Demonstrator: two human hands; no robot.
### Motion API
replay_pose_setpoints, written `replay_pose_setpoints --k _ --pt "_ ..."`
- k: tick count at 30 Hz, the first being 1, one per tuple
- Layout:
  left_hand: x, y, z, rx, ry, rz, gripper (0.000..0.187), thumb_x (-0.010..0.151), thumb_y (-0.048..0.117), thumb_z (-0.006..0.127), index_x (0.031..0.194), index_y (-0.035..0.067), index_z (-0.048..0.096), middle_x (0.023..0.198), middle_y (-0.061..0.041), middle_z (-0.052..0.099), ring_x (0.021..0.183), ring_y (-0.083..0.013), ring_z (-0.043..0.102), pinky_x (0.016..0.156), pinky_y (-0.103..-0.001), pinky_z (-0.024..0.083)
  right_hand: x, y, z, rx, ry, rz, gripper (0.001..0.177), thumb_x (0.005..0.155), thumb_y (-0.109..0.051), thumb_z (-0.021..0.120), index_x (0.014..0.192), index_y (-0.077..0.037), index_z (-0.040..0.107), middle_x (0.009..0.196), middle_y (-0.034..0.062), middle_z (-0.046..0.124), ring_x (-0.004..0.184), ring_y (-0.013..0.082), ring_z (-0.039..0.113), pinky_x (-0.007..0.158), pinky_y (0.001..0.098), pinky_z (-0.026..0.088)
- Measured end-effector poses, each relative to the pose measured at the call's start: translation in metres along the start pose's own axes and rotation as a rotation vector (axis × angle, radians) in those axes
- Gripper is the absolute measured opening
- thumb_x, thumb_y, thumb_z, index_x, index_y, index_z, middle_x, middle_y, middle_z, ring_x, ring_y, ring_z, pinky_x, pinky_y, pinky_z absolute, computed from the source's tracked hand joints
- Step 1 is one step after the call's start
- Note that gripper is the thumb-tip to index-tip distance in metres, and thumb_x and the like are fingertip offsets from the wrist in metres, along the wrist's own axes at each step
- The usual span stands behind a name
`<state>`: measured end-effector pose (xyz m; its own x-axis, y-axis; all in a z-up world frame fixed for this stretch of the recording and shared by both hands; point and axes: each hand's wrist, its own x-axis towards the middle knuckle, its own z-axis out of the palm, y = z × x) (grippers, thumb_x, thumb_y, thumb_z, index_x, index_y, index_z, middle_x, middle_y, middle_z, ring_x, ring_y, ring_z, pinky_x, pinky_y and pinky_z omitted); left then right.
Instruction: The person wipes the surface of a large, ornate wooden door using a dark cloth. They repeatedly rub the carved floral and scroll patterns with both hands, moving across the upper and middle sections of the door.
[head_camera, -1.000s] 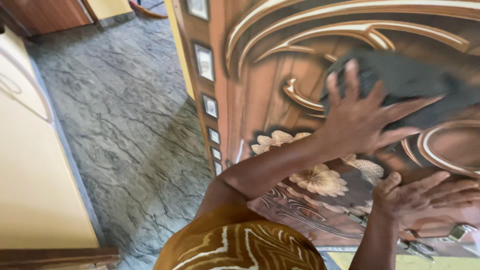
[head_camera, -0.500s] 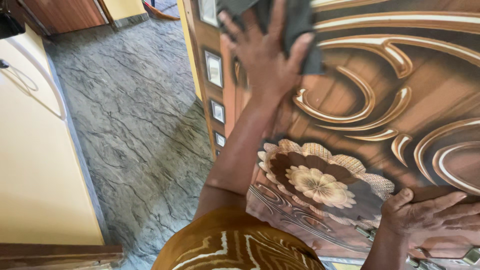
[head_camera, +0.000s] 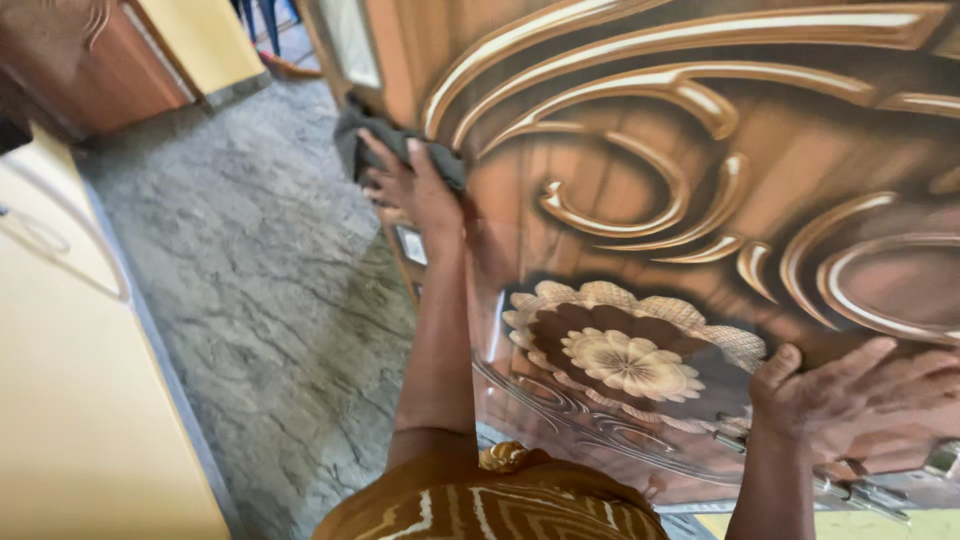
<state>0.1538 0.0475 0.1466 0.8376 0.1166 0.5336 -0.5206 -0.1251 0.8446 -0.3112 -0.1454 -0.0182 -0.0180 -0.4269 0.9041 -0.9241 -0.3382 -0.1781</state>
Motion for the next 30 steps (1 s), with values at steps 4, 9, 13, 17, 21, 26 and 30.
replay_pose_setpoints --k 4,9,13,17,21,26,30 --pt "-0.003 0.043 0.006 -0.132 -0.045 -0.099 0.079 0.103 0.07 0.03 0.169 0.031 0.011 0.172 -0.032 0.003 0.156 -0.0593 -0.015 0.114 -0.079 -0.004 0.002 -0.003 0.0 -0.265 0.046 0.053 0.078 0.106 -0.073 0.015 0.167 -0.025 0.01 0.172 0.0178 0.01 0.159 0.0444 0.013 0.124 0.0745 0.008" --pt "-0.038 0.103 0.012 -0.083 -0.06 0.214 0.073 0.109 0.073 0.026 0.168 0.031 0.014 0.176 -0.028 0.006 0.16 -0.0566 -0.015 0.125 -0.08 -0.005 0.02 -0.019 -0.023 0.08 0.121 -0.062 0.074 0.11 -0.068 0.02 0.17 -0.028 0.006 0.175 0.019 0.007 0.162 0.0503 0.008 0.126 0.0732 0.01" --pt "-0.064 0.147 0.022 0.089 -0.057 0.383 0.074 0.109 0.073 0.027 0.17 0.032 0.02 0.173 -0.026 0.006 0.157 -0.0582 -0.013 0.12 -0.079 0.001 0.024 -0.027 -0.039 0.165 0.058 -0.07 0.075 0.112 -0.067 0.026 0.171 -0.024 0.008 0.175 0.023 0.007 0.16 0.056 0.007 0.125 0.0756 0.01" --pt "-0.104 0.195 0.018 0.219 -0.155 0.562 0.069 0.104 0.074 0.032 0.161 0.035 0.03 0.165 -0.026 0.023 0.154 -0.0615 -0.006 0.121 -0.083 0.005 0.027 -0.031 -0.042 0.189 0.061 -0.074 0.075 0.113 -0.066 0.028 0.17 -0.023 0.01 0.175 0.0252 0.008 0.16 0.0581 0.008 0.128 0.0792 0.012" --pt "-0.134 0.232 0.008 0.189 -0.217 0.737 0.063 0.102 0.074 0.037 0.156 0.041 0.04 0.157 -0.023 0.038 0.154 -0.0658 0.0 0.116 -0.087 0.004 0.029 -0.035 -0.042 0.194 0.112 -0.083 0.074 0.111 -0.064 0.03 0.169 -0.021 0.015 0.174 0.0239 0.011 0.159 0.0576 0.01 0.127 0.0793 0.012" --pt "-0.164 0.264 0.0 0.507 -1.032 0.773 0.065 0.098 0.079 0.028 0.158 0.055 0.019 0.152 -0.025 0.033 0.146 -0.0685 -0.001 0.107 -0.091 0.0 0.033 -0.035 -0.044 0.198 0.146 -0.11 0.073 0.111 -0.064 0.033 0.168 -0.019 0.019 0.173 0.0228 0.012 0.159 0.0557 0.01 0.127 0.0777 0.012" --pt "-0.224 0.227 0.029 0.238 -0.696 1.055 0.069 0.109 0.081 0.03 0.162 0.049 0.0 0.167 -0.024 0.019 0.151 -0.0658 0.001 0.11 -0.091 0.005 0.027 -0.032 -0.048 0.496 0.215 -0.076 0.07 0.111 -0.056 0.032 0.165 -0.015 0.02 0.174 0.0178 0.02 0.163 0.0492 0.013 0.128 0.0699 0.014"
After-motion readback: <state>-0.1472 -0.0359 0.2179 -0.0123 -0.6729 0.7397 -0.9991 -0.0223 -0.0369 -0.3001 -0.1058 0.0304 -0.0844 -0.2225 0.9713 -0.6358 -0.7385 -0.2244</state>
